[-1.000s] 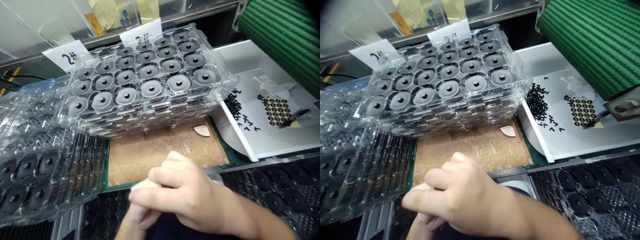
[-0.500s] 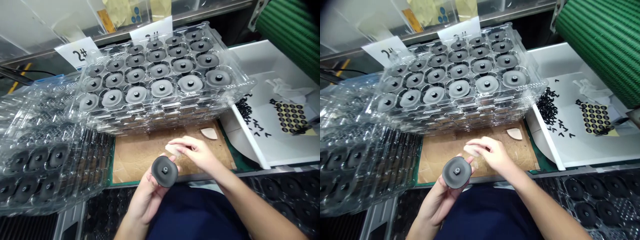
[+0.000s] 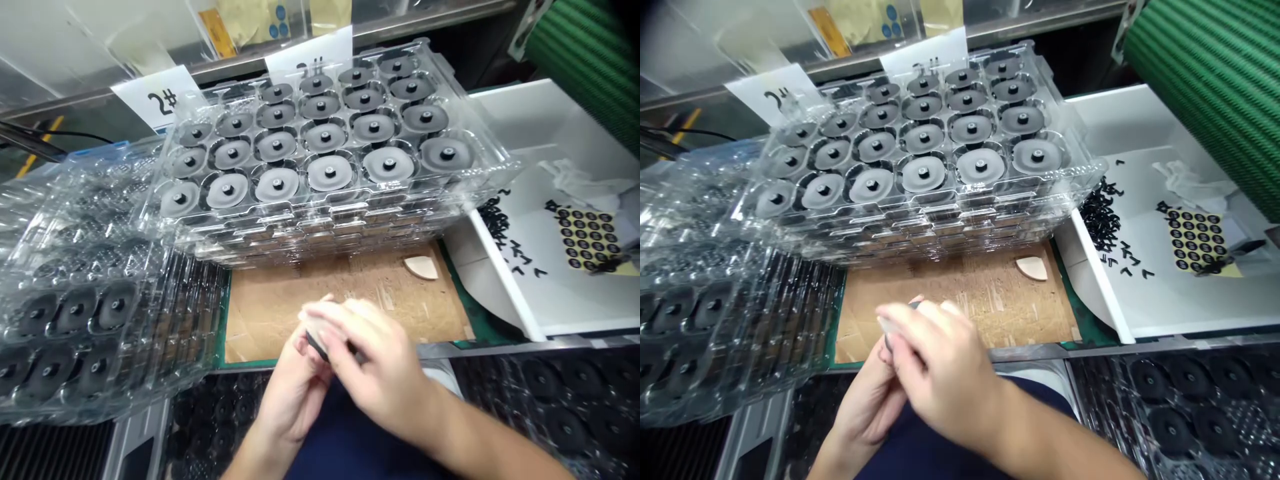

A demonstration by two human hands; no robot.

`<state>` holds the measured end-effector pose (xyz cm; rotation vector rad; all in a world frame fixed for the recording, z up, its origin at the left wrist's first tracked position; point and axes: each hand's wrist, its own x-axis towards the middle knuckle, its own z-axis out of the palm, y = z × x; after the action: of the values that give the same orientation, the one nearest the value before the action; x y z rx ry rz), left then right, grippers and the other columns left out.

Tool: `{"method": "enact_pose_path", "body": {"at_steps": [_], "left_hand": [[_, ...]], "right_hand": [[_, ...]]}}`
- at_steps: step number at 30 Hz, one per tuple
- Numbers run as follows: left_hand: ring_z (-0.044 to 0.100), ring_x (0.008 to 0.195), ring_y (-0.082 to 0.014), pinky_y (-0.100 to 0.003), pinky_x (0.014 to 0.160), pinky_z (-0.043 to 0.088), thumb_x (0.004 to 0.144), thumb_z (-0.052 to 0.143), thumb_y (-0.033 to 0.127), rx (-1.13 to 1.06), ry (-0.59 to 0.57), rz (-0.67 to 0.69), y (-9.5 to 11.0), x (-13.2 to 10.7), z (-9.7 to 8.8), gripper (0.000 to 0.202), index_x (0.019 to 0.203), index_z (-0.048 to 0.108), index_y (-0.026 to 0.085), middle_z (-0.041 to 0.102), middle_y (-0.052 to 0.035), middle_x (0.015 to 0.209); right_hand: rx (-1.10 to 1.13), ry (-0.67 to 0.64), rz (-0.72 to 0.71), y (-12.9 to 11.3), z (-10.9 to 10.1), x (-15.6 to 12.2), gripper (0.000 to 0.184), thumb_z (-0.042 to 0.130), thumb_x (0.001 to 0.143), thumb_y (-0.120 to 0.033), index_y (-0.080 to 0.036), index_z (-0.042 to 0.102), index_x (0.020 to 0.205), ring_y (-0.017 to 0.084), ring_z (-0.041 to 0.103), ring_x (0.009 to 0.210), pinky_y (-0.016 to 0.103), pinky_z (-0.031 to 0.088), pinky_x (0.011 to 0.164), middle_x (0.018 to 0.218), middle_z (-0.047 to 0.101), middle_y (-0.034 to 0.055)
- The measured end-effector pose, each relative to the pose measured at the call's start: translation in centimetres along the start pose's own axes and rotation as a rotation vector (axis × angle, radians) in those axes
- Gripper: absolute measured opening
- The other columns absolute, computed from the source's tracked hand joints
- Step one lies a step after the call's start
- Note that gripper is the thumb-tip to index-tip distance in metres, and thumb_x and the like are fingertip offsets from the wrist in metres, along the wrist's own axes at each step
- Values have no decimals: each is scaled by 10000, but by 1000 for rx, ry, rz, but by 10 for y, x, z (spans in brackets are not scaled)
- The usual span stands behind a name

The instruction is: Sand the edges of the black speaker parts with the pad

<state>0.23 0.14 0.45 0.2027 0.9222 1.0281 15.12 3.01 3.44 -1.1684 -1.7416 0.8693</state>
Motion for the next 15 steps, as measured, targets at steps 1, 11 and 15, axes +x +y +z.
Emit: {"method": "enact_pose_path", "body": {"at_steps": [1,11,15], "left_hand": [[664,921,-163,-218,780,528,671,782,271,9,22,-4,0,0,-1,496,1147,642,258,714,-39,1062],[658,975,-168,-224,846,523,619,817,219,8,8,-19,5,-6,5,483,1080,679,263,731,-18,1018],[668,918,-132,-165,792,516,519,869,210,-35,-75,-66,9,-8,4,524,1016,709,255,736,-13,1034]], "right_hand": [[13,-91,-39,-6,0,2,242,477,910,-166,-149,656,1071,164,640,808,278,499,738,927,710,57],[45,-231,-104,-11,-1,0,242,454,916,-129,-114,637,1072,156,603,797,273,465,734,914,687,59],[-46,-355,8,-10,-29,-16,201,506,904,-144,-212,637,1040,126,589,730,237,439,665,844,677,-3]]}}
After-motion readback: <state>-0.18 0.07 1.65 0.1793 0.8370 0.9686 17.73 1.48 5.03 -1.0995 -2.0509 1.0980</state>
